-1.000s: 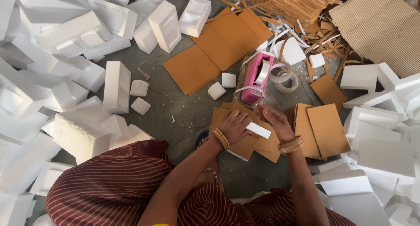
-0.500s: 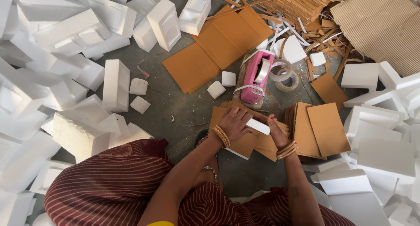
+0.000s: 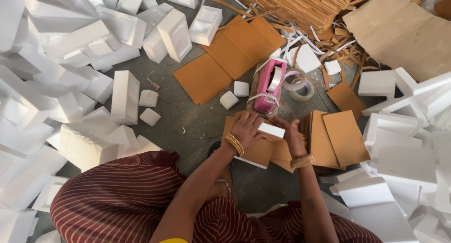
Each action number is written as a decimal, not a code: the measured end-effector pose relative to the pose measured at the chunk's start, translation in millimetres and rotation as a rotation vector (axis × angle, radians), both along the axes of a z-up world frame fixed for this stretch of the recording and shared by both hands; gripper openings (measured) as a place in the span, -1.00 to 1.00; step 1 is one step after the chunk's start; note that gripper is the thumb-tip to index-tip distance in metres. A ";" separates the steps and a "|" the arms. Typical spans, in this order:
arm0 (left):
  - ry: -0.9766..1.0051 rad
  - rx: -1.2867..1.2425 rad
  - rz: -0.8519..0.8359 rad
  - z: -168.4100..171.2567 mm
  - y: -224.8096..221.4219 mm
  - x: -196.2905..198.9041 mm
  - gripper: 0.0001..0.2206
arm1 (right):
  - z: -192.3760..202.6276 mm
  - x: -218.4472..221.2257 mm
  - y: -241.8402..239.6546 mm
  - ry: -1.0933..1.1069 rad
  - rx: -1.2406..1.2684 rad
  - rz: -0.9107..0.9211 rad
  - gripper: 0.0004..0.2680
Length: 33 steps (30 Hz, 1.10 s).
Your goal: The person assembles a cardboard box and places a white foam insert inside it by hand, using a pink tape dispenser to secure the packaging.
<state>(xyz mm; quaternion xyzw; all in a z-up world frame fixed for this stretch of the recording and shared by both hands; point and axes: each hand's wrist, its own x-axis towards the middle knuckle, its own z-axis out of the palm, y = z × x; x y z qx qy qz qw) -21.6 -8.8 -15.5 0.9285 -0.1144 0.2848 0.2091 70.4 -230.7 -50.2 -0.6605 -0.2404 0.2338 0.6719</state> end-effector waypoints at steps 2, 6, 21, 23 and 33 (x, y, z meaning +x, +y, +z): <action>0.009 0.059 -0.005 -1.8 0.0 -2.5 -0.42 | 27.9 -25.0 2.3 -0.079 0.177 0.021 -0.30; 0.015 0.011 -0.011 -4.9 0.7 3.7 -0.44 | 56.2 -36.4 11.7 -0.149 0.028 -0.071 -0.28; 0.054 0.025 -0.002 -7.2 -3.5 1.2 -0.45 | -31.6 20.6 3.6 0.150 -0.206 0.012 -0.29; 0.029 0.019 -0.005 -4.5 -3.5 0.5 -0.43 | -9.6 17.0 6.6 0.140 -0.220 0.047 -0.28; 0.030 0.027 -0.013 -7.3 1.3 -1.5 -0.45 | 39.8 -6.8 11.2 0.042 -0.054 0.115 -0.22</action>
